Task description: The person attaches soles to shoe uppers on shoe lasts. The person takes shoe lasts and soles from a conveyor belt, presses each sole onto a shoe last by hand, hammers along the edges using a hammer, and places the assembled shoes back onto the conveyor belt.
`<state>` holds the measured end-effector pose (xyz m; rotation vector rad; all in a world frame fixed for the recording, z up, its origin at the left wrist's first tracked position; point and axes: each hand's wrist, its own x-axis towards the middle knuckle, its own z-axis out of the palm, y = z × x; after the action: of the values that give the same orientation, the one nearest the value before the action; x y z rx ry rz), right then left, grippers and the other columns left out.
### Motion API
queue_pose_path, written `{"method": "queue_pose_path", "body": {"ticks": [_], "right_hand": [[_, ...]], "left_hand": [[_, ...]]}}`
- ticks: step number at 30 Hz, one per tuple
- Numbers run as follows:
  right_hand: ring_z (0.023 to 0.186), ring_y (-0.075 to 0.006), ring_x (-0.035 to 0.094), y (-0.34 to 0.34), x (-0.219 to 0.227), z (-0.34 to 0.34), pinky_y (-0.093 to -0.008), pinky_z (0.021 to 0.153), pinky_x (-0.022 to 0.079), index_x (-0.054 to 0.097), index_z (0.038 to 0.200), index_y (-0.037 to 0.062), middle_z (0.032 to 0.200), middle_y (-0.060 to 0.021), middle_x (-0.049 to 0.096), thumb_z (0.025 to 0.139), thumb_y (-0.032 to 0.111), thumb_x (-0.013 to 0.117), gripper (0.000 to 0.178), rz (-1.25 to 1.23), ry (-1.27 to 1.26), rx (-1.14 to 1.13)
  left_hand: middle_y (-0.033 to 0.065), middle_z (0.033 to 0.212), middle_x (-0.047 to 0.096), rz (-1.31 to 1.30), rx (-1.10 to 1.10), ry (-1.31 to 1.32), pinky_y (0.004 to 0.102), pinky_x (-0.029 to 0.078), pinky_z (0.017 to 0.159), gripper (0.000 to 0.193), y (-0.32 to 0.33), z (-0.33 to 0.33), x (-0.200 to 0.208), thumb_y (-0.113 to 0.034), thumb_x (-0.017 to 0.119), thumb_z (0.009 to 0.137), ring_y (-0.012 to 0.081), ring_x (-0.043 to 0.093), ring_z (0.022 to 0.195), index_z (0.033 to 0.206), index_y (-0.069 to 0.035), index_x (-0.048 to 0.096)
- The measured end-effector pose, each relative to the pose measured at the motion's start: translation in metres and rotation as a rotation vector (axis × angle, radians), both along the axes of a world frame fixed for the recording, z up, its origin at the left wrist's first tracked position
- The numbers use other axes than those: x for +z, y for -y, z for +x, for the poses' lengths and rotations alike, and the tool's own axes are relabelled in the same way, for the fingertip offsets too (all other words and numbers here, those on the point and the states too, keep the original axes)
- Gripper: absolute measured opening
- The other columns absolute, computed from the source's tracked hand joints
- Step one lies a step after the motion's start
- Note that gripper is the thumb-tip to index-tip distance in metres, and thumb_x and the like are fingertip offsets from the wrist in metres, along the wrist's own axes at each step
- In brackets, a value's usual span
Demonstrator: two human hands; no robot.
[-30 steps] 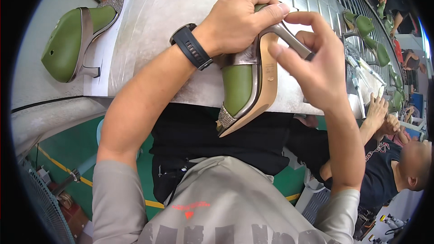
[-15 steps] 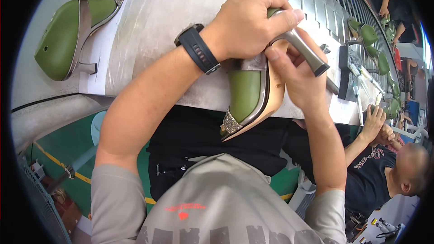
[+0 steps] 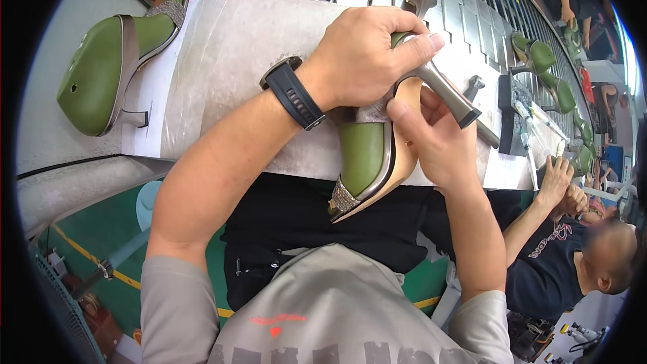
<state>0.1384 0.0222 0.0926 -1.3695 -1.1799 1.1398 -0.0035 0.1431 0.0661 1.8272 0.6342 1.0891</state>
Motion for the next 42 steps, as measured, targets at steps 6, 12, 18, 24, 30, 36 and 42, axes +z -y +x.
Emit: {"method": "queue_pose_path", "body": {"ticks": [6, 12, 18, 24, 30, 36, 42], "right_hand": [[0.071, -0.0055, 0.062, -0.037, 0.017, 0.006, -0.0250, 0.061, 0.050, 0.073, 0.102, -0.0029, 0.081, -0.0014, 0.069, 0.090, 0.029, 0.087, 0.037, -0.001, 0.280, 0.077], [0.083, -0.0419, 0.075, -0.029, 0.051, 0.020, -0.0445, 0.079, 0.059, 0.074, 0.114, -0.0087, 0.095, -0.0257, 0.077, 0.083, 0.034, 0.088, 0.054, 0.218, 0.932, 0.120], [0.122, -0.0361, 0.065, 0.011, 0.033, 0.014, -0.0547, 0.112, 0.044, 0.073, 0.124, 0.0022, 0.131, -0.0169, 0.071, 0.078, 0.040, 0.088, 0.062, 0.553, 1.078, 0.274], [0.114, -0.0331, 0.070, 0.011, 0.020, 0.007, -0.0593, 0.113, 0.042, 0.075, 0.125, 0.0047, 0.125, -0.0124, 0.075, 0.077, 0.044, 0.086, 0.063, 0.631, 1.134, 0.267], [0.101, -0.0254, 0.070, 0.008, 0.014, 0.007, -0.0561, 0.105, 0.045, 0.075, 0.119, 0.0058, 0.115, -0.0061, 0.076, 0.079, 0.045, 0.084, 0.056, 0.686, 1.100, 0.243], [0.092, -0.0300, 0.071, 0.003, 0.050, -0.003, -0.0397, 0.085, 0.055, 0.080, 0.109, -0.0007, 0.104, -0.0139, 0.080, 0.069, 0.022, 0.093, 0.048, 0.337, 1.047, 0.348], [0.118, -0.0343, 0.068, -0.006, 0.020, 0.029, -0.0497, 0.108, 0.049, 0.077, 0.123, 0.0046, 0.126, -0.0131, 0.075, 0.075, 0.036, 0.089, 0.059, 0.690, 1.149, 0.277]], "left_hand": [[0.0046, 0.102, 0.074, -0.222, -0.184, 0.092, 0.0269, 0.053, 0.086, 0.036, -0.015, -0.011, -0.002, -0.031, 0.062, 0.110, 0.0093, 0.065, 0.093, 0.114, 0.003, 0.073], [0.0067, 0.115, 0.065, -0.015, 0.307, 0.182, 0.0315, 0.050, 0.095, 0.054, 0.035, -0.066, -0.015, -0.048, 0.077, 0.098, 0.0151, 0.059, 0.106, 0.121, 0.000, 0.064], [0.0190, 0.132, 0.067, 0.476, 0.173, -0.259, 0.0429, 0.055, 0.101, 0.079, 0.100, -0.090, -0.002, -0.027, 0.100, 0.067, 0.0354, 0.066, 0.119, 0.134, -0.002, 0.066], [0.0212, 0.134, 0.070, 0.544, 0.101, -0.173, 0.0478, 0.056, 0.104, 0.074, 0.092, -0.089, -0.011, -0.028, 0.097, 0.071, 0.0393, 0.069, 0.122, 0.133, -0.001, 0.068], [0.0205, 0.131, 0.072, 0.586, 0.090, -0.191, 0.0502, 0.056, 0.105, 0.071, 0.091, -0.089, -0.014, -0.032, 0.096, 0.074, 0.0375, 0.072, 0.119, 0.131, -0.001, 0.069], [0.0209, 0.130, 0.073, 0.571, 0.157, -0.197, 0.0515, 0.054, 0.107, 0.069, 0.104, -0.082, -0.021, -0.032, 0.096, 0.076, 0.0358, 0.072, 0.121, 0.131, -0.001, 0.069], [0.0211, 0.149, 0.063, 0.444, 0.211, -0.304, 0.0530, 0.049, 0.112, 0.080, 0.109, -0.064, -0.015, -0.013, 0.090, 0.071, 0.0380, 0.064, 0.134, 0.144, 0.000, 0.061]]}}
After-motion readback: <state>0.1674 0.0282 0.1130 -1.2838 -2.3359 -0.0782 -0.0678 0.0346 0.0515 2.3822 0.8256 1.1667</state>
